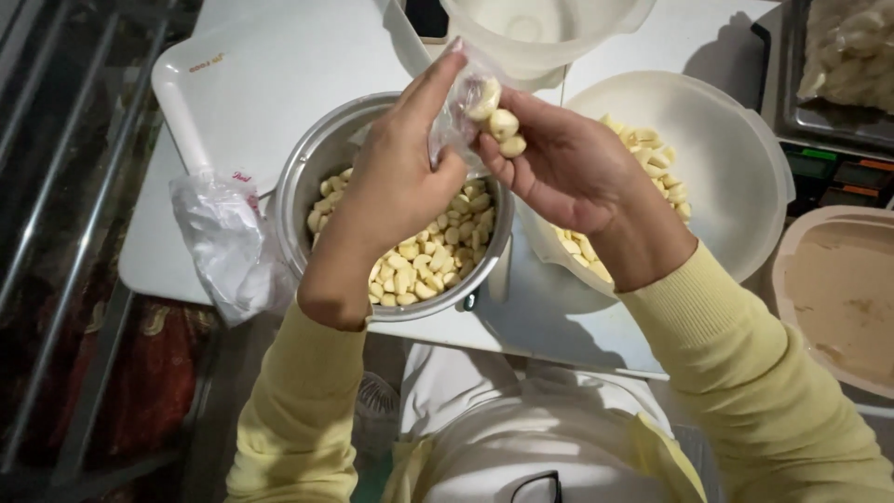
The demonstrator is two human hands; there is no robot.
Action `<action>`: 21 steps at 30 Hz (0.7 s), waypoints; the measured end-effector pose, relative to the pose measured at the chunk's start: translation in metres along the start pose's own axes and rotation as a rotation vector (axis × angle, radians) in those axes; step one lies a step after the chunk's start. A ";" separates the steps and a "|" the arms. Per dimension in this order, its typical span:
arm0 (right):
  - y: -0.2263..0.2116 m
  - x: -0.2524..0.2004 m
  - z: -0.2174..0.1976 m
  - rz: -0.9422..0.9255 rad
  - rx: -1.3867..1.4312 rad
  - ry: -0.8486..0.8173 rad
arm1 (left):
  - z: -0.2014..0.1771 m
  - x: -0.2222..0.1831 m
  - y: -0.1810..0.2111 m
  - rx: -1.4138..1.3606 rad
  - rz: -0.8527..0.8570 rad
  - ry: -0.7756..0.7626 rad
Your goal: The person is manually portioning peeled garlic cloves into small plastic bags and weighing them on a digital scale.
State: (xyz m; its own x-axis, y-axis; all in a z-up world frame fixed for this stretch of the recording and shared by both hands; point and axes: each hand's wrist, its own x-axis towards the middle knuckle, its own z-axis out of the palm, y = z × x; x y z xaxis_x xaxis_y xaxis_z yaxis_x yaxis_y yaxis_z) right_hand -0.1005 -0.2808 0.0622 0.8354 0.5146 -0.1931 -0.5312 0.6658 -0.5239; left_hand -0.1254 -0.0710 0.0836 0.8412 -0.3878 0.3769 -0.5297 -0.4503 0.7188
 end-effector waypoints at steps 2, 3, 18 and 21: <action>0.001 -0.003 0.000 0.004 0.026 0.062 | 0.003 0.000 0.003 -0.022 -0.004 -0.012; 0.002 -0.005 0.000 0.012 0.052 0.122 | 0.004 0.000 0.005 -0.041 -0.010 -0.021; 0.006 -0.007 -0.013 0.034 0.210 0.160 | 0.006 0.000 0.023 -0.043 -0.094 -0.105; 0.007 -0.006 -0.007 0.023 0.181 0.249 | 0.008 -0.001 0.019 -0.010 -0.039 -0.089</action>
State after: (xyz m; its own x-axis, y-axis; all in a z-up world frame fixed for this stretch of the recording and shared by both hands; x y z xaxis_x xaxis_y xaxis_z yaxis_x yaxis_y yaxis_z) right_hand -0.1084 -0.2831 0.0534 0.8198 0.3977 -0.4120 -0.5485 0.7522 -0.3653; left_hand -0.1375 -0.0856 0.0925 0.8477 -0.4404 0.2956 -0.4954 -0.4584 0.7378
